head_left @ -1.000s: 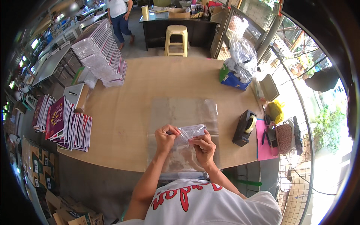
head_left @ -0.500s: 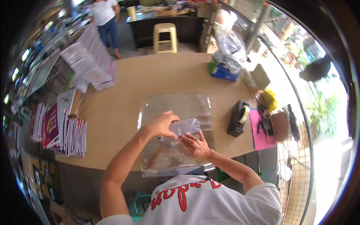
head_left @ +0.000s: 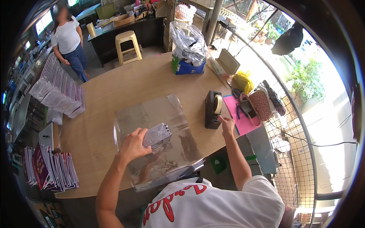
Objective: The person stacks multiple notebooks on a table and wraps them in clear plastic film, securing the film with adhesive tape from a dispenser.
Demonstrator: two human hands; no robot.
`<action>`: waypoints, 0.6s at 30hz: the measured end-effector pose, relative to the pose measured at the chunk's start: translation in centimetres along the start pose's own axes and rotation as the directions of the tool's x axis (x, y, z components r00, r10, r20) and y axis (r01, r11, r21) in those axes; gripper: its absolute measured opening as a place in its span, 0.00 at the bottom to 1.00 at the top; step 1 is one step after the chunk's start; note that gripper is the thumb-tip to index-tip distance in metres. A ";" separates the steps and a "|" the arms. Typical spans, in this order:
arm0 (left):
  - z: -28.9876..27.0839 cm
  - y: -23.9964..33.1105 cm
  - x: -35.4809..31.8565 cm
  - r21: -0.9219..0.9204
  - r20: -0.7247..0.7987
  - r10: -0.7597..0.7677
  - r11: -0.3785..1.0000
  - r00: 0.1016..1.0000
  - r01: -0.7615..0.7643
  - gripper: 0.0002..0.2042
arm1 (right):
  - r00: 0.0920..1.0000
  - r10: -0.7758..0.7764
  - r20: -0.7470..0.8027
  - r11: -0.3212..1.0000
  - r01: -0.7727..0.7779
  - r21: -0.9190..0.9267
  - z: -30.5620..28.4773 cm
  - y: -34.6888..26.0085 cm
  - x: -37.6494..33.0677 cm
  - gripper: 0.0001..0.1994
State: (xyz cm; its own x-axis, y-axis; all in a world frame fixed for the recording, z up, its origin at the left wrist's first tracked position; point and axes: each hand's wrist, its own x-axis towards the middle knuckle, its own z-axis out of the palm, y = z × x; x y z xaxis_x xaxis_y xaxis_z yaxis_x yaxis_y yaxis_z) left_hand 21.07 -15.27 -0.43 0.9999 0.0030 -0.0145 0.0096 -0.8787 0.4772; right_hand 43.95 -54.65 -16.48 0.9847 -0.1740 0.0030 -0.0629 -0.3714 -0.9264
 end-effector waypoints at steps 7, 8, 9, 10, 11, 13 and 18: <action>0.2 -0.7 -0.6 0.080 -0.013 0.082 0.993 0.997 -0.081 0.35 | 0.658 0.659 0.364 0.180 -0.609 0.773 6.3 2.3 -8.4 0.08; 0.3 -0.9 -0.5 0.062 0.006 0.075 0.995 0.997 -0.075 0.36 | 0.828 0.433 0.355 0.283 -0.499 0.819 6.6 0.9 -10.1 0.08; 0.2 -1.1 -0.5 0.075 0.006 0.060 0.995 0.998 -0.060 0.36 | 0.937 0.171 0.304 0.340 -0.346 0.875 6.5 -1.2 -11.4 0.08; 0.2 -0.9 -0.1 0.079 0.018 0.067 0.995 0.998 -0.068 0.36 | 0.952 0.155 0.264 0.396 -0.305 0.866 6.1 -2.4 -12.3 0.08; 0.1 -0.7 0.1 0.084 0.032 0.078 0.993 0.996 -0.080 0.36 | 0.955 0.156 0.251 0.392 -0.293 0.872 6.6 -2.3 -12.5 0.08; 0.0 -1.0 0.0 0.076 0.031 0.105 0.991 0.994 -0.107 0.36 | 0.914 0.376 0.154 0.482 -0.334 0.810 6.1 -1.4 -11.9 0.08; -0.2 -1.0 0.0 0.074 0.039 0.104 0.992 0.994 -0.107 0.37 | 0.890 0.453 0.048 0.728 -0.401 0.556 3.5 0.2 -12.5 0.12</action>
State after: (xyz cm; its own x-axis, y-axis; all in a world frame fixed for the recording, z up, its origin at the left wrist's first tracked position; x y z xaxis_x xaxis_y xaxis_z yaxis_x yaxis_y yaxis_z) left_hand 21.11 -14.24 -0.72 0.9943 -0.1068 0.0011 -0.0979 -0.9070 0.4096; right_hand 32.19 -49.38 -17.99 0.8558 -0.2790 -0.4356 -0.3507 0.3061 -0.8851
